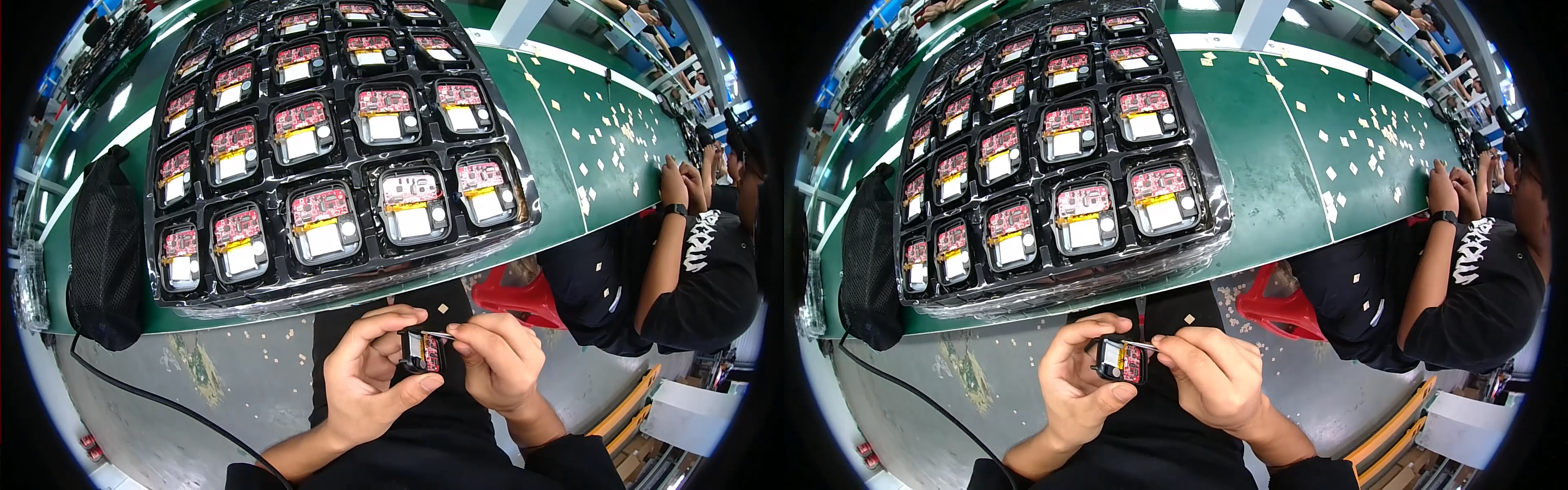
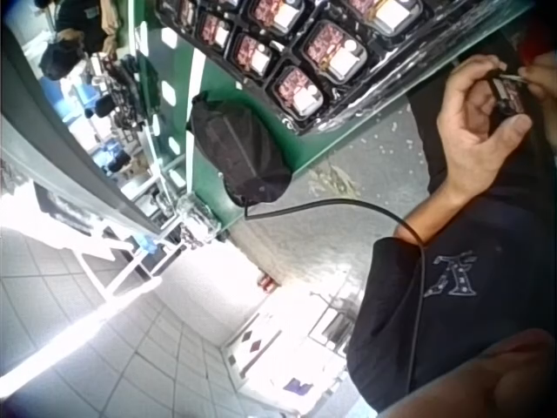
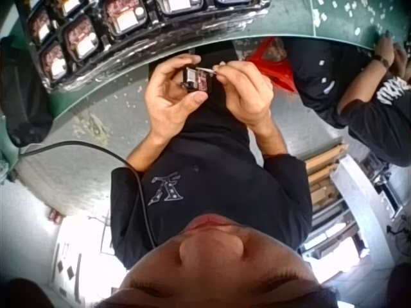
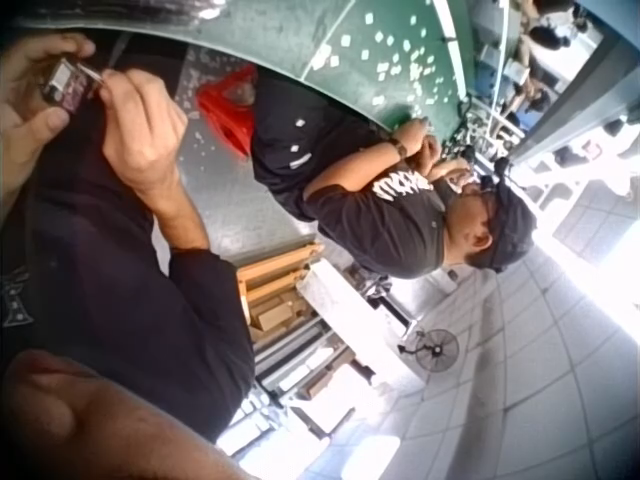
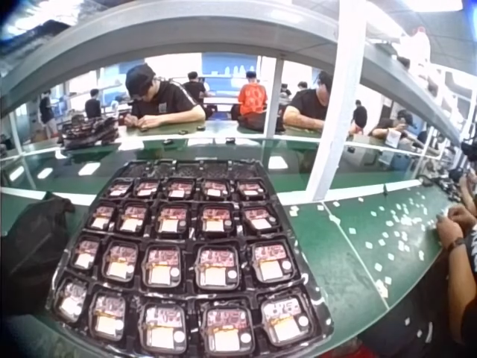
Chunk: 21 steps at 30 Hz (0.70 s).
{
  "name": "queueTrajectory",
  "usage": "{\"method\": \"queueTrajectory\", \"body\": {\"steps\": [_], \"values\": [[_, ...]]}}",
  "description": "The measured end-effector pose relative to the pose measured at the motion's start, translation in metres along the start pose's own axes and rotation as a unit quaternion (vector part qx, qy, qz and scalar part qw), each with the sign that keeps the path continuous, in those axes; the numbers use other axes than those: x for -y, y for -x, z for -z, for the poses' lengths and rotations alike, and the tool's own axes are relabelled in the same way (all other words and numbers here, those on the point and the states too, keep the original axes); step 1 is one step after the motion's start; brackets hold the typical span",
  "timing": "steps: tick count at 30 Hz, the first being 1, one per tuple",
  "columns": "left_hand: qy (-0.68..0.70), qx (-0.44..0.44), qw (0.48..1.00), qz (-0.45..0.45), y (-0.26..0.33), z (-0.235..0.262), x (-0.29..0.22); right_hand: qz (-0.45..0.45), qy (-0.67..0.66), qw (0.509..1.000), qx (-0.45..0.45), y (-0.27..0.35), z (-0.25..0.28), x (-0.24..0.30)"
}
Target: The recorder is seen assembling small electronic components into a tray at a factory workbench.
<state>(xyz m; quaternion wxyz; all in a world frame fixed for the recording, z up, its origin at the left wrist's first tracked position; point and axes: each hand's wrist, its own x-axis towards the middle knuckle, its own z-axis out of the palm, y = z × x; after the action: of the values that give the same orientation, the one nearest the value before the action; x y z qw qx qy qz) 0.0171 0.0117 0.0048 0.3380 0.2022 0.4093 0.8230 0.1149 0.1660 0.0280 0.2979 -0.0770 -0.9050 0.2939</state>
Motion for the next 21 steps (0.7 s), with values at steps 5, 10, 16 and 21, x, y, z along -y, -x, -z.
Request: {"method": "queueTrajectory", "body": {"steps": [5, 10, 16, 21], "values": [[-0.012, -0.001, 1.0, -0.003, 0.0, 0.0, -0.002, 0.054, 0.062, 0.996, -0.023, 0.004, -0.007, -0.002], [-0.071, -0.001, 0.997, -0.03, 0.001, 0.0, -0.007, 0.078, 0.081, 0.994, -0.016, 0.004, -0.007, -0.001], [-0.156, 0.068, 0.977, -0.13, 0.004, 0.007, -0.043, 0.034, -0.003, 0.998, -0.06, -0.004, 0.018, 0.003], [-0.216, -0.009, 0.941, -0.26, -0.004, 0.018, -0.103, -0.057, -0.05, 0.971, -0.227, -0.036, 0.028, -0.033]]}}
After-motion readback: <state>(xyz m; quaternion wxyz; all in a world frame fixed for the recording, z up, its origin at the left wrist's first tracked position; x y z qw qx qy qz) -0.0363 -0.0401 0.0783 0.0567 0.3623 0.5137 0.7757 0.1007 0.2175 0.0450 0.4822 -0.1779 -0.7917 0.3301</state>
